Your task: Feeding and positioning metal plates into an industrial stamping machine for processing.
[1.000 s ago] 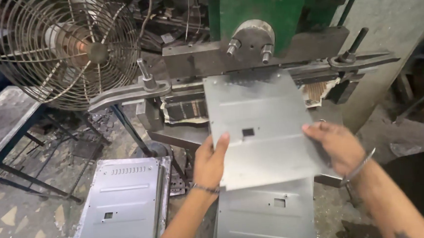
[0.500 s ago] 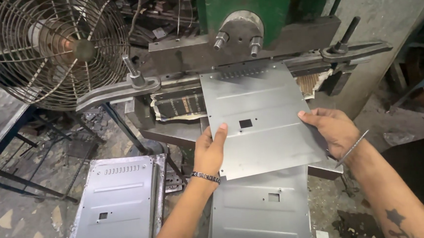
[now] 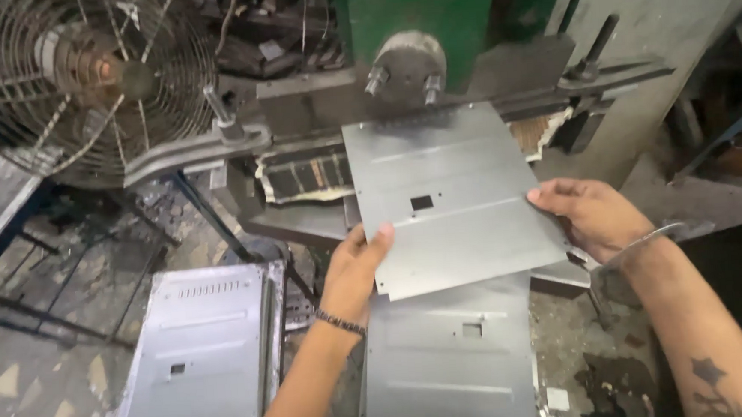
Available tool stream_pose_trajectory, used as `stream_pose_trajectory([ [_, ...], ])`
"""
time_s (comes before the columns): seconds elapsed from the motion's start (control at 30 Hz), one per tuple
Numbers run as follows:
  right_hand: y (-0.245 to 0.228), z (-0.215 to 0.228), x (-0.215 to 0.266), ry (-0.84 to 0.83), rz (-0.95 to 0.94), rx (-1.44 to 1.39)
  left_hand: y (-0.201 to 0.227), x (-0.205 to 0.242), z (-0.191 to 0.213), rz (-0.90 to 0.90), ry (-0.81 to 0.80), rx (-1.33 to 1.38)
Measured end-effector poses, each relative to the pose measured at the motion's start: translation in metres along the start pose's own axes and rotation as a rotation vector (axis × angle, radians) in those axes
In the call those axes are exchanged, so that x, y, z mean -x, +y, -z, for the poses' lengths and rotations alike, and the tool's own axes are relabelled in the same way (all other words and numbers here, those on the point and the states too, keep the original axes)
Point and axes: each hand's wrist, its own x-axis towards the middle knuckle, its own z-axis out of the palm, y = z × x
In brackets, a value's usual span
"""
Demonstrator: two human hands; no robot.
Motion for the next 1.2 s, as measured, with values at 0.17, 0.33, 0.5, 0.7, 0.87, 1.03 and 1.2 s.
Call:
stream_pose_trajectory([
  [0.17,0.043,-0.037,0.090,0.149,-0.103,0.105,-0.001,0.067,0.022,0.162,0.016,0.100],
  [0.33,0.057,-0.070,0.177,0.016,0.012,0.876,0.047,0.073,0.087,0.027,0.335,0.086],
  [0.5,0.023,-0.079,0.188,0.063,1.015,0.838,0.103,0.066,0.089,-0.253,0.030,-0.697],
  [0.7,0.082,-0.093,0.164,-0.350,0.217,0.337,0.126,0.045,0.023,-0.589,-0.166,-1.338],
  [0.87,0.042,-0.075,0.109,-0.053,-0.024,0.164,0.059,-0.009,0.041,-1.148,0.510,-1.454],
  [1.03,-0.001,-0.040,0.039,-0.051,0.003,-0.059,0.025,-0.032,0.013,-0.077,0.226,-0.444],
  [1.2,-0.018,-0.029,0.003,-0.090,-0.028,-0.041,-0.010,-0.061,0.000,-0.242,0.203,-0.338],
])
